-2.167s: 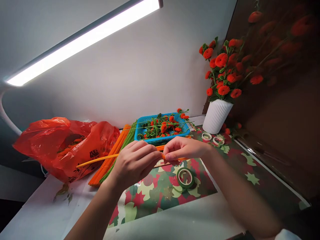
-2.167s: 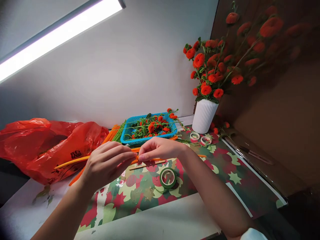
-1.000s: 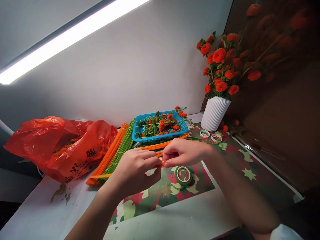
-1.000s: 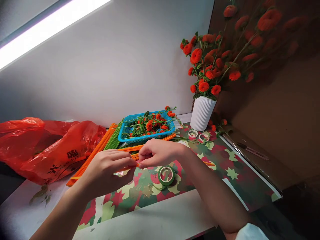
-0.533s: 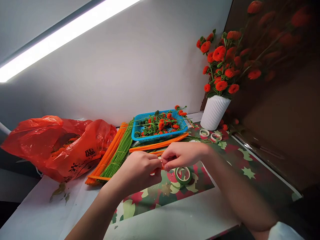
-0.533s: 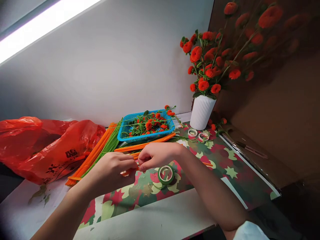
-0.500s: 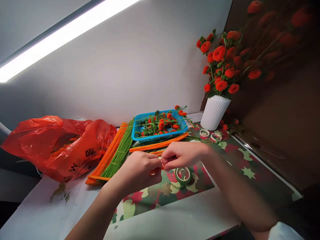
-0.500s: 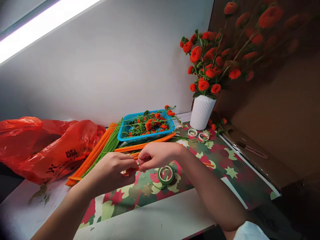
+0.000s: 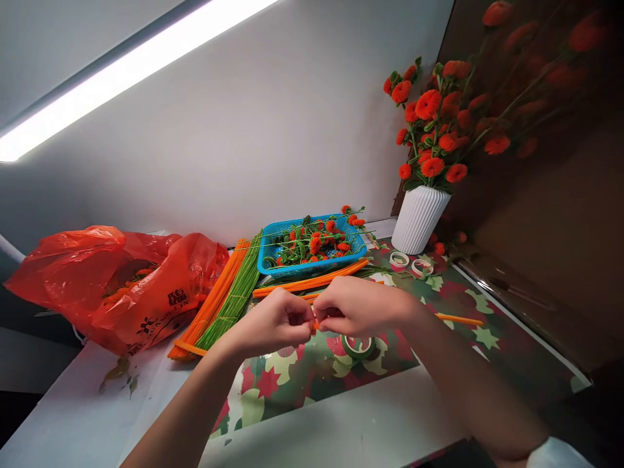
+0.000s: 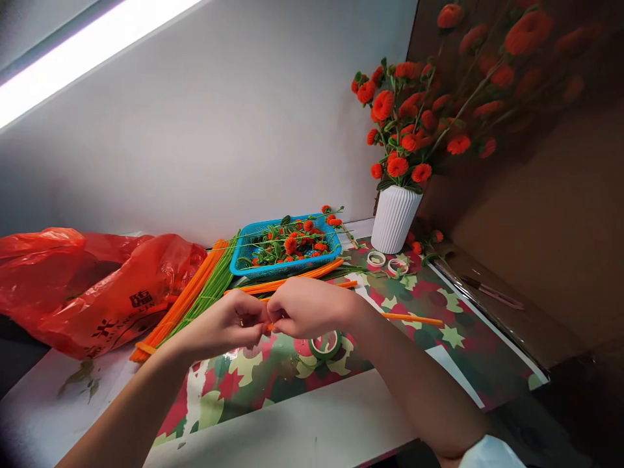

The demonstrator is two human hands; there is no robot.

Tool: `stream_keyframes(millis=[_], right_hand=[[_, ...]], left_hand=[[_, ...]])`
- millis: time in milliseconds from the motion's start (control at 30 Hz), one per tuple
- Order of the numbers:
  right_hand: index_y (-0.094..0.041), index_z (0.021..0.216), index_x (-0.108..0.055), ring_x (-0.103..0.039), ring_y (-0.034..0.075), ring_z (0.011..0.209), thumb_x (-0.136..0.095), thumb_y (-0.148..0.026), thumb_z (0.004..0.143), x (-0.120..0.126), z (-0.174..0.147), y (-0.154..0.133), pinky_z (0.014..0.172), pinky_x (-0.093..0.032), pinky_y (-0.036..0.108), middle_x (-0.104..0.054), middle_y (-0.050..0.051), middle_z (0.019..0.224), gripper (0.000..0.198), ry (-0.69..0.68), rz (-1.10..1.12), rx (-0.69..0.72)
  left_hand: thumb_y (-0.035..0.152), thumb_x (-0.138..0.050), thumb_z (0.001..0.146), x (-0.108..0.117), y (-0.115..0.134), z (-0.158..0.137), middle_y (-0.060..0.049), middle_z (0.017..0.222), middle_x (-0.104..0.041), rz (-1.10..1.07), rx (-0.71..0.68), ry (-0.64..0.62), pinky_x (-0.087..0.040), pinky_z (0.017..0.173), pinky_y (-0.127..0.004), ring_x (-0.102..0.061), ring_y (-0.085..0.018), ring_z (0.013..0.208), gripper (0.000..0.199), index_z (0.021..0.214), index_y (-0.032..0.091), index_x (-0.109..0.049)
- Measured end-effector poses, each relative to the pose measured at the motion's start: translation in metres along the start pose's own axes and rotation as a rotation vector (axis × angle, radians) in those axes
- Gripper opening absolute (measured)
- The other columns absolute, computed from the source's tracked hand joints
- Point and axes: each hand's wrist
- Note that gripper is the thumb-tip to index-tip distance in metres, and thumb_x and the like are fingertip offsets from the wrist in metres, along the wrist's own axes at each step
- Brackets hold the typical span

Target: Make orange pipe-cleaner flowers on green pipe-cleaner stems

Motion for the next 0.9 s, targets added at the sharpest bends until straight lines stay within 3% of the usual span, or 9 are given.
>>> stream_keyframes(millis=[133,233,400,533,700,900], right_hand=[[-0.016,0.078,-0.062,-0.042,0.008,0.055,-0.050,-0.021,0.083,0.009,0.002,0.013,0.048,-0.030,0.019,-0.053,-0.003,0.064,0.015,-0.029,0.216,-0.054],[-0.014,0.085,-0.064,-0.044,0.008,0.057,-0.048,-0.020,0.084,0.014,0.004,0.021,0.049,-0.034,0.018,-0.053,-0.003,0.067,0.016,-0.086,0.368,-0.041],[-0.014,0.084,-0.064,-0.052,0.009,0.062,-0.052,-0.022,0.083,0.012,0.004,0.021,0.052,-0.039,0.018,-0.058,-0.001,0.069,0.014,-0.092,0.460,-0.028],[-0.014,0.081,-0.064,-0.050,0.008,0.058,-0.054,-0.024,0.084,0.010,0.003,0.018,0.049,-0.038,0.018,-0.057,-0.001,0.067,0.015,-0.068,0.474,-0.007],[-0.014,0.077,-0.062,-0.045,0.007,0.053,-0.053,-0.019,0.081,0.010,0.003,0.015,0.046,-0.033,0.018,-0.053,-0.003,0.059,0.011,-0.010,0.407,0.051],[-0.016,0.065,-0.054,-0.040,0.006,0.050,-0.051,-0.012,0.076,0.006,0.000,0.003,0.046,-0.029,0.018,-0.048,-0.006,0.055,0.012,0.152,0.217,0.132]], left_hand=[[0.008,-0.050,0.068,0.002,0.003,-0.001,0.005,0.050,-0.044,0.293,-0.188,0.300,-0.030,0.046,-0.019,-0.036,-0.007,0.047,0.014,0.058,0.016,-0.057],[0.008,-0.052,0.072,0.003,0.006,-0.003,0.004,0.056,-0.051,0.449,-0.321,0.409,-0.033,0.048,-0.019,-0.039,-0.007,0.049,0.015,0.066,0.016,-0.062],[0.013,-0.054,0.080,0.008,0.011,-0.007,0.001,0.063,-0.058,0.509,-0.363,0.388,-0.035,0.047,-0.018,-0.047,-0.008,0.051,0.014,0.076,0.017,-0.066],[0.016,-0.055,0.084,0.012,0.015,-0.011,0.001,0.064,-0.060,0.517,-0.382,0.376,-0.036,0.047,-0.017,-0.050,-0.008,0.053,0.014,0.077,0.018,-0.067],[0.016,-0.053,0.087,0.012,0.015,-0.012,0.001,0.065,-0.059,0.512,-0.379,0.377,-0.036,0.049,-0.017,-0.048,-0.008,0.054,0.016,0.075,0.018,-0.064],[0.016,-0.053,0.086,0.013,0.016,-0.011,0.004,0.057,-0.048,0.369,-0.321,0.368,-0.031,0.046,-0.018,-0.038,-0.007,0.050,0.019,0.068,0.016,-0.059]])
Point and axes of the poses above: each hand's wrist, its own z-axis towards the middle knuckle, its own x-axis out of the back of the hand, y = z × x
